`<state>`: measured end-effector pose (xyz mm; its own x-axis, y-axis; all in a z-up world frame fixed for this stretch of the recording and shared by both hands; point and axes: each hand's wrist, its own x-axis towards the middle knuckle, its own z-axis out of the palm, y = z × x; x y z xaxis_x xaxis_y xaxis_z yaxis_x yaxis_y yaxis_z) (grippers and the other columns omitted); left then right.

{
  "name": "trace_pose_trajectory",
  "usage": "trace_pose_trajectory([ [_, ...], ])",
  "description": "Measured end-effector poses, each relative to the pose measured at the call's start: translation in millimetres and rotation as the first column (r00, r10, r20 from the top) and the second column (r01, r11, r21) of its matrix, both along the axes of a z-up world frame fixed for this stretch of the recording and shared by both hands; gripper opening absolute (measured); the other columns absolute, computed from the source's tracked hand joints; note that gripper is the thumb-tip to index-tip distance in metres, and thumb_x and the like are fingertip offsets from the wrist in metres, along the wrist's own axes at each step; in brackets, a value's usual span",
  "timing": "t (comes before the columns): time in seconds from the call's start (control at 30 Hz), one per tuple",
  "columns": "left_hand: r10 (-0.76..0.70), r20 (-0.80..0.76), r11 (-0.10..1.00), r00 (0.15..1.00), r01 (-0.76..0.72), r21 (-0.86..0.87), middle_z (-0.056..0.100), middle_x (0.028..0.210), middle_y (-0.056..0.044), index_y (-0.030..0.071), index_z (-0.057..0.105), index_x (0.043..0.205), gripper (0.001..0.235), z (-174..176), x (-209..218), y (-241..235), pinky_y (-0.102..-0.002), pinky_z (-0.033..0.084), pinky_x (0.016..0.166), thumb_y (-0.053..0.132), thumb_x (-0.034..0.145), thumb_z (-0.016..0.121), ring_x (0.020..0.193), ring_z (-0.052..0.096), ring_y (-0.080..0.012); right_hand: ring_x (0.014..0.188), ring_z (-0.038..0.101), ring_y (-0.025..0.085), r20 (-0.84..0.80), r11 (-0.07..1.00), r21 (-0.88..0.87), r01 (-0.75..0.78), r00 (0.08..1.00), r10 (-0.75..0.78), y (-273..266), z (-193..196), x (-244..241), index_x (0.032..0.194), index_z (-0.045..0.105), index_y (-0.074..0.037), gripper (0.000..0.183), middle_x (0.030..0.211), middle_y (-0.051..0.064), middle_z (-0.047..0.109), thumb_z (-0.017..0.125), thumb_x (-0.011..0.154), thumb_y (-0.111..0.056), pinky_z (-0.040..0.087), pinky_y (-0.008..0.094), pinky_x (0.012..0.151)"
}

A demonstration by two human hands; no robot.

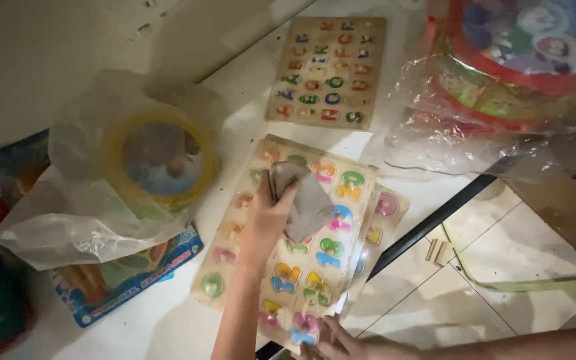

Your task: Cleaning wooden alphabet and number puzzles and wiping the display shelf in a toy store.

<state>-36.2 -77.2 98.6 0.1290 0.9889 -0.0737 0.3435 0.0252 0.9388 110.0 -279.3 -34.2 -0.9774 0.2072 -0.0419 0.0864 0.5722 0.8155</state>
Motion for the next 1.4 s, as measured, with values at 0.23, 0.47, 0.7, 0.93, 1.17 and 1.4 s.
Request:
trace_pose_trajectory([
  [0.23,-0.009,-0.126,0.82,0.992,0.079,0.567,0.065,0.116,-0.031,-0.005,0.049,0.136,0.06,-98.5,-13.1,37.6,-0.041,0.056,0.086,0.032,0.095,0.071,0.105,0.07,-0.0412,0.096,0.074,0.019,-0.787,0.902,-0.391,-0.18,0.574,-0.226,129.8,54.4,71.0,0.125,0.067,-0.027,0.033,0.115,-0.004,0.072,0.068,0.092,-0.025,0.058,0.034,0.064],
  [0.47,0.199,-0.205,0.952,0.958,-0.14,0.272,0.074,0.094,-0.027,0.006,0.064,0.126,0.053,-73.9,0.2,31.0,-0.049,0.056,0.08,0.04,0.086,0.069,0.093,0.072,-0.0447,0.114,0.062,0.038,-0.656,0.628,-0.656,0.42,0.095,-0.749,305.7,26.8,136.1,0.132,0.058,-0.009,0.041,0.135,0.018,0.058,0.065,0.093,-0.02,0.06,0.045,0.083],
  [0.7,0.228,-0.218,0.938,0.949,-0.155,0.309,0.072,0.088,-0.029,0.001,0.056,0.138,0.065,-73.0,1.9,29.5,-0.051,0.057,0.074,0.039,0.086,0.069,0.086,0.072,-0.0457,0.097,0.071,0.039,-0.488,0.378,-0.729,0.571,-0.045,-0.872,350.8,4.9,164.4,0.139,0.049,-0.012,0.043,0.116,0.02,0.069,0.055,0.101,-0.033,0.06,0.05,0.073],
  [0.93,0.257,-0.291,0.943,0.922,-0.172,0.287,0.071,0.087,-0.029,0.004,0.054,0.142,0.068,-67.3,2.8,22.5,-0.051,0.057,0.073,0.041,0.087,0.069,0.086,0.072,-0.0448,0.088,0.074,0.041,-0.449,0.39,-0.7,0.598,0.057,-0.892,343.8,15.2,157.8,0.135,0.051,-0.006,0.04,0.108,0.023,0.073,0.046,0.106,-0.033,0.058,0.052,0.073],
  [1.17,0.25,-0.23,0.944,0.94,-0.185,0.273,0.072,0.087,-0.028,0.005,0.056,0.139,0.062,-64.0,3.2,19.5,-0.05,0.057,0.072,0.035,0.086,0.07,0.085,0.071,-0.0449,0.093,0.074,0.036,-0.394,0.296,-0.7,0.65,-0.006,-0.919,343.6,21.8,145.6,0.127,0.059,-0.011,0.042,0.111,0.018,0.073,0.04,0.107,-0.043,0.059,0.05,0.073],
  [1.4,0.236,-0.181,0.939,0.955,-0.177,0.294,0.073,0.089,-0.026,0.006,0.059,0.132,0.053,-57.7,3.3,17.8,-0.049,0.058,0.072,0.033,0.087,0.07,0.085,0.072,-0.0437,0.099,0.075,0.032,-0.261,0.269,-0.673,0.689,0.119,-0.958,358.3,23.8,157.3,0.128,0.064,-0.015,0.031,0.112,0.014,0.076,0.044,0.108,-0.027,0.06,0.045,0.079],
])
